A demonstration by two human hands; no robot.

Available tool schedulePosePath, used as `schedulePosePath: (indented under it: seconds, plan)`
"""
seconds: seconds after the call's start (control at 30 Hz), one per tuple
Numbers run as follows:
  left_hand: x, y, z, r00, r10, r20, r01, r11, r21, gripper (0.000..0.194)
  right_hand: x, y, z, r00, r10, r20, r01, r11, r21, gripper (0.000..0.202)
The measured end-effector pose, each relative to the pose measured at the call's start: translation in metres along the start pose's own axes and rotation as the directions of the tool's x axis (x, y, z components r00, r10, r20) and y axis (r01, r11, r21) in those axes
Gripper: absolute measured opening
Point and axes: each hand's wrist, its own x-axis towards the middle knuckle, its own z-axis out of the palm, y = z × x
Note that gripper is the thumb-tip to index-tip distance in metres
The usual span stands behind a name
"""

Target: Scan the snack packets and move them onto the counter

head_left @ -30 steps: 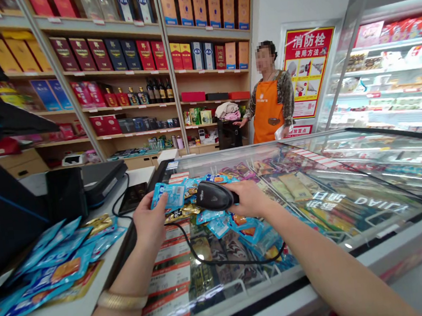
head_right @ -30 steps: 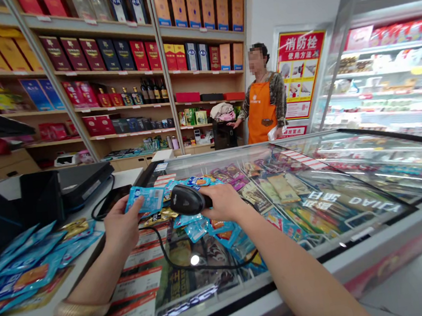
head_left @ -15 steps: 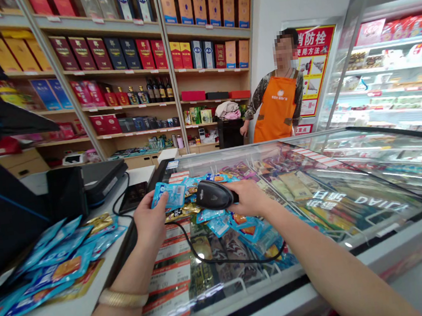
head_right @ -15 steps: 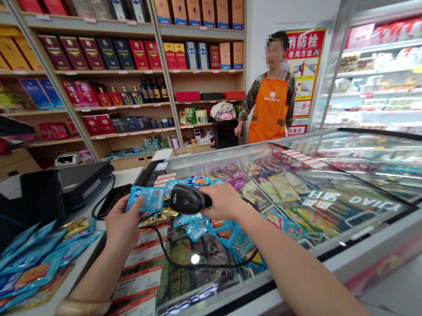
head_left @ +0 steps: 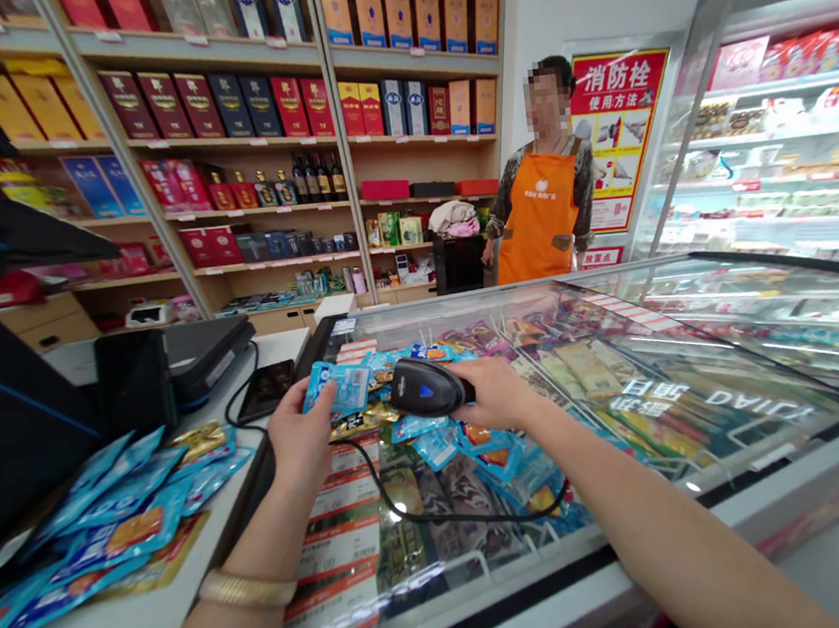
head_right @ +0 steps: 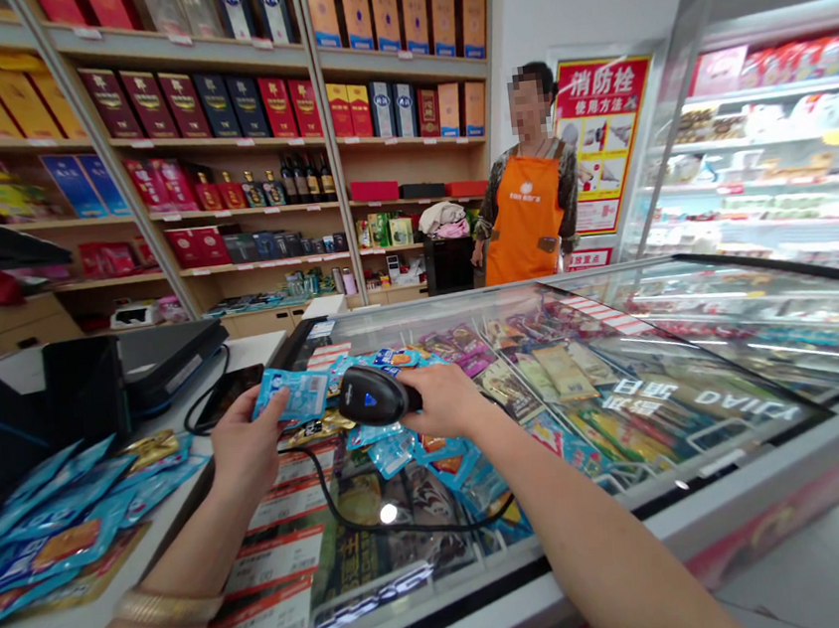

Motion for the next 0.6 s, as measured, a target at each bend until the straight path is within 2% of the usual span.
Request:
schedulePosePath:
  seconds: [0.2,0.33,0.43,0.53,0.6]
  plan:
    - [-0.003,0.001,-0.002,1.0,-0.009,0.01,0.009,1.0,0.011,0.046,0.0,0.006,0.0,0.999,0.033,-0.03,-0.034,0.999,-0.03,0.03]
    - [0.0,0.007,0.001,0.997,-0.076,0.012,0.076,0.996,-0.052,0.046,-0.003,0.025,-0.008,0.98,0.142,-0.137,-0.152,0.986,-0.07,0.029]
    - [0.007,0.015,0.015,0.992,-0.073,0.106,0.075,0.997,-0.014,0.042,-0.007,0.044,-0.016,0.923,0.27,-0.275,-0.311,0.943,-0.116,0.027]
    - [0.008,0.019,0.039,0.961,-0.022,0.276,-0.03,0.983,0.183,0.04,-0.013,0.061,-0.019,0.84,0.384,-0.383,-0.459,0.88,-0.122,0.032]
    - [0.006,0.016,0.057,0.938,-0.009,0.346,-0.093,0.957,0.276,0.04,-0.016,0.069,-0.018,0.794,0.434,-0.427,-0.526,0.841,-0.123,0.035]
